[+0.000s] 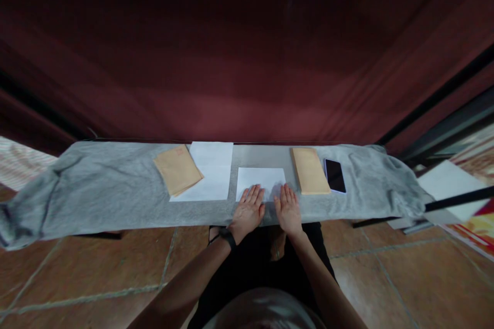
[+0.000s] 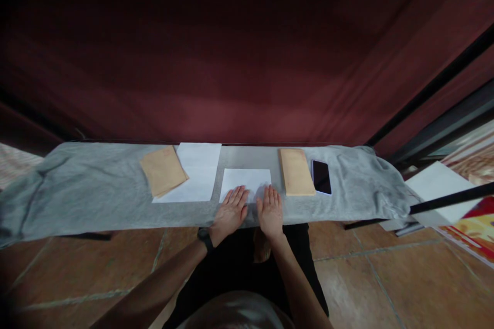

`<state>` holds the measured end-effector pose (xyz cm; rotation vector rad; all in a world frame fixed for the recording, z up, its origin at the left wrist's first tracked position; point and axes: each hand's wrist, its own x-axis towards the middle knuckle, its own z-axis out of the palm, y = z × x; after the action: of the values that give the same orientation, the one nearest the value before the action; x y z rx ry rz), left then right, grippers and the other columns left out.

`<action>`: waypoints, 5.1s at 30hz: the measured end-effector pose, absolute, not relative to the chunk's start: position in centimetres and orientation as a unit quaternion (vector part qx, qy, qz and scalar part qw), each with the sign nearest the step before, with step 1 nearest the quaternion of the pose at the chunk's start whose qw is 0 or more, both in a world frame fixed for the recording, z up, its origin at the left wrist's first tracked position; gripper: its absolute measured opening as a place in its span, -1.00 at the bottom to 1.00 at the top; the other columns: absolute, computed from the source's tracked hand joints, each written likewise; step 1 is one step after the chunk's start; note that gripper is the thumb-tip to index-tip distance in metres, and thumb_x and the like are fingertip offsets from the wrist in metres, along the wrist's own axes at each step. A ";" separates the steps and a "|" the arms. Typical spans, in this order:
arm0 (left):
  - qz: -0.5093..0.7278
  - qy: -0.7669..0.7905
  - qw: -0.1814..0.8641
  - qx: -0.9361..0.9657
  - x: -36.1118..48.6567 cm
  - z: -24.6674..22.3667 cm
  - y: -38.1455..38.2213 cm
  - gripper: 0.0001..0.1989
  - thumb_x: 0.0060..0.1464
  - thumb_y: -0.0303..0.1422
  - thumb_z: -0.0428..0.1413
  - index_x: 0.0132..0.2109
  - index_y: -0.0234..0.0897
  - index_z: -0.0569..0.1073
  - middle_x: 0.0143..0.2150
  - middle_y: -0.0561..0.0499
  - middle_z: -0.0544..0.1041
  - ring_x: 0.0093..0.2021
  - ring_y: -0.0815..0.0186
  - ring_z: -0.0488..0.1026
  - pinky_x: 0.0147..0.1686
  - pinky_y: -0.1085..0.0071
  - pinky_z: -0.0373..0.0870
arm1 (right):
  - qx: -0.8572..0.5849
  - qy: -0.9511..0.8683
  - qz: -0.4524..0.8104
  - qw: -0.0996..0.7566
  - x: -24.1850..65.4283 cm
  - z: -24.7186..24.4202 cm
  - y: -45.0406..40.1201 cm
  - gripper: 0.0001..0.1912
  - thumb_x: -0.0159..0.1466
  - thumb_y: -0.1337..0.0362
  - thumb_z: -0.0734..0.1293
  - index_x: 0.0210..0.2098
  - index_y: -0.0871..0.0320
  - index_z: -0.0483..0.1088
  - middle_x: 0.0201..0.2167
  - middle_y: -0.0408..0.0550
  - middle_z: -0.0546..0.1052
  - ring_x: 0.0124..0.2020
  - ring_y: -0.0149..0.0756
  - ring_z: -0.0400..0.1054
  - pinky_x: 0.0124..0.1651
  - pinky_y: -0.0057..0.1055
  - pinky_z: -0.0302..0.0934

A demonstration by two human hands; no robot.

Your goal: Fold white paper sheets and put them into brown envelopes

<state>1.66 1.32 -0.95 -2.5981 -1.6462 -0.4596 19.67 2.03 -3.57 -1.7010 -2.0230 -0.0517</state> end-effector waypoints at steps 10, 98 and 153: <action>-0.136 -0.522 0.017 -0.842 1.6 -1.4 1.5 -0.41 0.24 -0.34 -0.07 0.36 -0.48 0.18 0.37 -0.29 0.25 0.43 0.08 0.07 0.39 0.02 -0.02 | -0.525 -0.826 0.072 0.190 14.4 -1.7 6.1 -0.44 0.51 0.17 -0.08 0.30 0.31 0.25 0.34 0.12 0.26 0.40 -0.23 0.04 0.42 -0.15 -0.08; -0.159 -0.623 0.039 -0.764 0.2 -1.4 3.8 -0.44 0.36 -0.28 -0.21 0.38 -0.50 0.14 0.43 -0.26 0.14 0.45 0.10 0.00 0.39 0.06 0.05 | -0.583 -0.781 0.037 0.222 16.7 -2.2 4.7 -0.47 0.46 0.25 0.05 0.38 0.23 0.12 0.36 0.06 0.22 0.39 -0.15 0.06 0.40 -0.09 -0.06; -0.139 -0.534 0.050 -0.833 1.0 -0.8 1.2 -0.44 0.29 -0.10 -0.05 0.33 -0.23 0.27 0.38 -0.14 0.27 0.42 0.05 0.09 0.37 -0.03 0.00 | -0.469 -0.866 0.068 0.162 16.9 -2.0 9.3 -0.51 0.49 0.18 0.03 0.35 0.16 0.18 0.39 -0.01 0.18 0.40 -0.21 0.03 0.42 -0.12 -0.05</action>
<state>1.02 1.18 -0.81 -2.5362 -1.6254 -0.4219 16.89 9.35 -1.96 -1.3371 -2.4702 0.1927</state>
